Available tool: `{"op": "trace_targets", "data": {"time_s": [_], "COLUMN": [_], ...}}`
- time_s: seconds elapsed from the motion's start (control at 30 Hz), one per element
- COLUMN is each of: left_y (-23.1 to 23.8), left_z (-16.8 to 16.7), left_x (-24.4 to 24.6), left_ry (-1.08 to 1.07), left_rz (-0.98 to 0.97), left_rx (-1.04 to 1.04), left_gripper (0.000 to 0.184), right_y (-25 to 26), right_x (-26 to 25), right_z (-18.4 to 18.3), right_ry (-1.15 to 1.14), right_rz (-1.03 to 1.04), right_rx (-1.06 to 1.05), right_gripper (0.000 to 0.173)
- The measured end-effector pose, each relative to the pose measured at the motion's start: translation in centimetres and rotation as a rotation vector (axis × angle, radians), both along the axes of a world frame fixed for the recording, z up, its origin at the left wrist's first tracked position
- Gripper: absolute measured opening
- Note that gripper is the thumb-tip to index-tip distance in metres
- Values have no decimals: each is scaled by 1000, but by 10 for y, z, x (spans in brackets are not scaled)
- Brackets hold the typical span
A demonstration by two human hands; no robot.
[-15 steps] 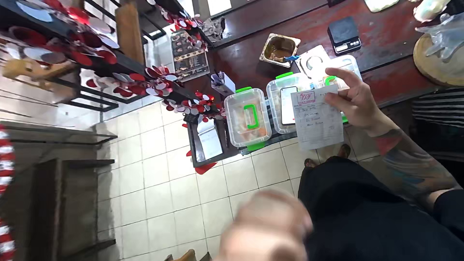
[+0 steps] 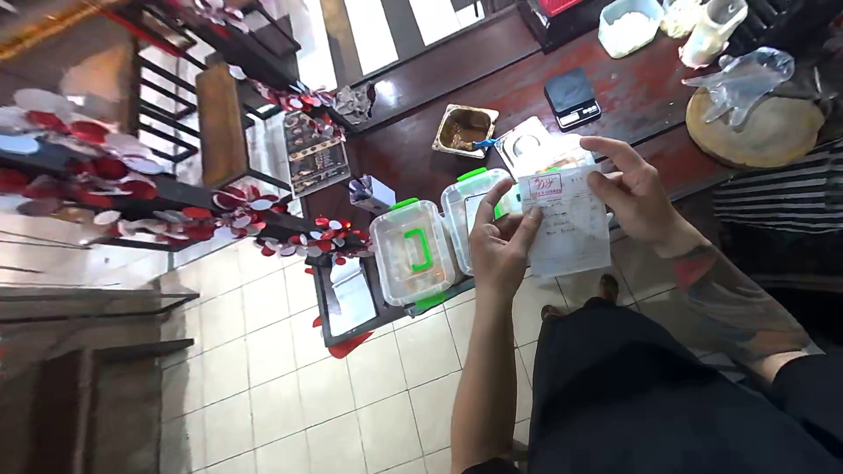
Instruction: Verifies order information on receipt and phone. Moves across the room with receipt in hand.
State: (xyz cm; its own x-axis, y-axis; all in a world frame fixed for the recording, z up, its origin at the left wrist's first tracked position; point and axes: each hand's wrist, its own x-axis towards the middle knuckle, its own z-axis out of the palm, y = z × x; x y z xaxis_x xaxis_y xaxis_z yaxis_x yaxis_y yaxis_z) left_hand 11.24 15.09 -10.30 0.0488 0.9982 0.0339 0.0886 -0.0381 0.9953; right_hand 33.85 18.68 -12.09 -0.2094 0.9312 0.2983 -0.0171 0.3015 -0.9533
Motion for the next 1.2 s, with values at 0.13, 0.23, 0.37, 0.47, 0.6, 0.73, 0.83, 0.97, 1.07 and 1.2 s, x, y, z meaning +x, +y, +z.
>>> {"op": "trace_targets", "data": {"time_s": [0.13, 0.23, 0.37, 0.47, 0.6, 0.73, 0.83, 0.97, 1.07, 1.2], "left_y": [11, 21, 41, 62, 86, 110, 115, 115, 108, 75], "left_z": [2, 6, 13, 22, 40, 50, 58, 56, 41, 8], "left_x": [38, 69, 108, 134, 164, 189, 204, 209, 205, 203], "left_ry": [50, 60, 85, 111, 86, 48, 88, 69, -49, -76], "left_rz": [17, 0, -36, -59, -79, -101, -55, -62, -173, -117], "left_rx": [52, 56, 140, 252, 271, 302, 348, 365, 242, 110], "left_gripper": [61, 65, 67, 70, 68, 42, 31, 29, 25, 16], "right_y": [13, 28, 46, 60, 88, 101, 108, 110, 111, 106], "right_x": [44, 78, 124, 159, 187, 210, 222, 226, 223, 214], "right_z": [-1, 2, 14, 22, 53, 68, 71, 75, 68, 50], "right_ry": [-38, -52, -115, -184, -233, -260, -259, -265, -256, -278], "right_rz": [-38, -15, 7, 16, 31, 25, 18, 22, 34, 99], "right_rx": [23, 58, 104, 153, 192, 219, 260, 280, 289, 251], "right_gripper": [39, 33, 28, 25, 24, 21, 21, 20, 20, 20]}}
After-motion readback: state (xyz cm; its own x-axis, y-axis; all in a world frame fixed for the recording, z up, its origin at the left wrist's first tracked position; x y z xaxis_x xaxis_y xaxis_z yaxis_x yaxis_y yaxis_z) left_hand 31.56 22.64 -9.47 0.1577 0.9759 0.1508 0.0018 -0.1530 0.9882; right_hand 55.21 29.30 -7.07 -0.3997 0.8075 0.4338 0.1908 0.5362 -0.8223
